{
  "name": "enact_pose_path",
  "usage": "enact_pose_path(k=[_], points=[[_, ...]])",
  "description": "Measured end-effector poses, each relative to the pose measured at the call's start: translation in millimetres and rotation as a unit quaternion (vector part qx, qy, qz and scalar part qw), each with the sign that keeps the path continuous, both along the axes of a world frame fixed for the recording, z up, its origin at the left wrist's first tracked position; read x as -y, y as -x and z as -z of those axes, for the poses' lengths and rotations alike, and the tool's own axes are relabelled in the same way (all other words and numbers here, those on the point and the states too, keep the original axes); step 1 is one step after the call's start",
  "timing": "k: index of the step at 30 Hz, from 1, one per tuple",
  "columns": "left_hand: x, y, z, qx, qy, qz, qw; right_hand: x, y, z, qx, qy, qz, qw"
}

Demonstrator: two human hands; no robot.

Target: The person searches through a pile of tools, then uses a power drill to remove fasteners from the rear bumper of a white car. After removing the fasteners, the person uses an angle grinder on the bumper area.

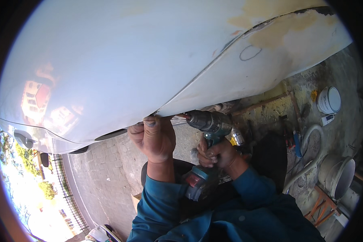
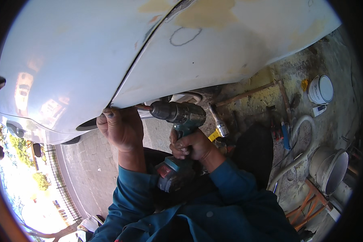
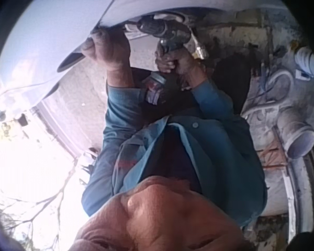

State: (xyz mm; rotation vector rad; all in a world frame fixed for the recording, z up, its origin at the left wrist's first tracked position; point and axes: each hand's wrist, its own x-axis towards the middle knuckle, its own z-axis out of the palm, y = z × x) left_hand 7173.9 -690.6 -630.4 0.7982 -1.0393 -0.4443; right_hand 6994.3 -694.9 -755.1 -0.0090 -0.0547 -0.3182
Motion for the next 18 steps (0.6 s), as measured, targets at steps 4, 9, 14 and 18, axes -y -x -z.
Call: enact_pose_path(k=[4,9,14,18], points=[[-4.4,-3.4,2.9,-0.009,-0.01,0.02,1.0,0.9,0.3,1.1,-0.003,0.004,0.002,1.0],[-4.0,0.2,-1.1,-0.039,-0.015,0.037,0.998,0.4,0.5,4.3,0.003,0.003,-0.003,1.0],[-6.5,1.0,-2.3,-0.082,-0.01,0.068,0.994,1.7,-0.3,5.6,-0.001,0.007,-0.004,1.0],[-8.0,-3.4,-1.1,-0.059,-0.021,0.044,0.997,3.5,0.4,2.0,-0.004,-0.002,0.001,1.0]])
